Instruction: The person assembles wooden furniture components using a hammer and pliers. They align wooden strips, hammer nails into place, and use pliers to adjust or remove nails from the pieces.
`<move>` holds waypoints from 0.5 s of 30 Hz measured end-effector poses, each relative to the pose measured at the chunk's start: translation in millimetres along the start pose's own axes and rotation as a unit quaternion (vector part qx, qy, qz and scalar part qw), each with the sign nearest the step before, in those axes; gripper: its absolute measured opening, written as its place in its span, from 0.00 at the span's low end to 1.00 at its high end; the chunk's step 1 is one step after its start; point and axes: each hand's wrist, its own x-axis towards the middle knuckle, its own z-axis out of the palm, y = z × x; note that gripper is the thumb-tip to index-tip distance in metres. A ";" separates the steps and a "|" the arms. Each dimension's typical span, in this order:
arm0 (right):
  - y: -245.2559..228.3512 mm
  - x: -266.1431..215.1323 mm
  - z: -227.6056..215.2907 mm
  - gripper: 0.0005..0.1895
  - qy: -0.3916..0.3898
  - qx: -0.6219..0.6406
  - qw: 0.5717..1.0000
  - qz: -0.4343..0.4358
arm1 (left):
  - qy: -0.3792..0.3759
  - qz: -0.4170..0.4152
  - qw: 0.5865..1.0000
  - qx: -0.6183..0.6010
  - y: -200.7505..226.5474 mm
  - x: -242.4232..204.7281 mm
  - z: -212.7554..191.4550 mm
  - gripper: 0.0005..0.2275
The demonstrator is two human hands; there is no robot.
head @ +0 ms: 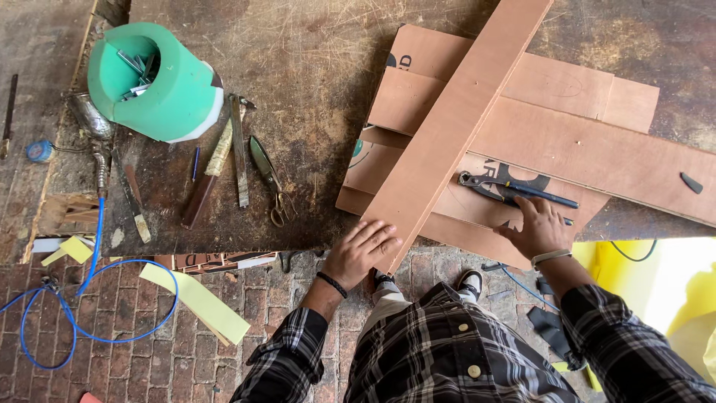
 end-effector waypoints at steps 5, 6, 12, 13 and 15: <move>-23.5 -17.2 18.4 0.35 0.068 0.057 0.995 -0.052 | -0.021 -0.045 0.998 -0.039 13.6 -7.2 -20.2 0.26; -33.0 -20.1 21.5 0.32 0.040 0.096 0.994 -0.036 | -0.027 -0.054 0.996 -0.069 15.0 -10.9 -21.9 0.28; -80.2 -25.8 21.9 0.20 0.039 0.179 0.979 -0.087 | 0.073 -0.459 0.880 -0.095 -41.2 -52.4 -10.8 0.17; -86.4 -26.7 21.5 0.19 0.032 0.195 0.976 -0.089 | 0.064 -0.539 0.838 -0.047 -65.8 -55.8 -6.3 0.20; -94.4 -29.6 19.6 0.19 0.008 0.204 0.974 -0.098 | 0.072 -0.564 0.816 0.105 -104.8 -56.4 6.6 0.35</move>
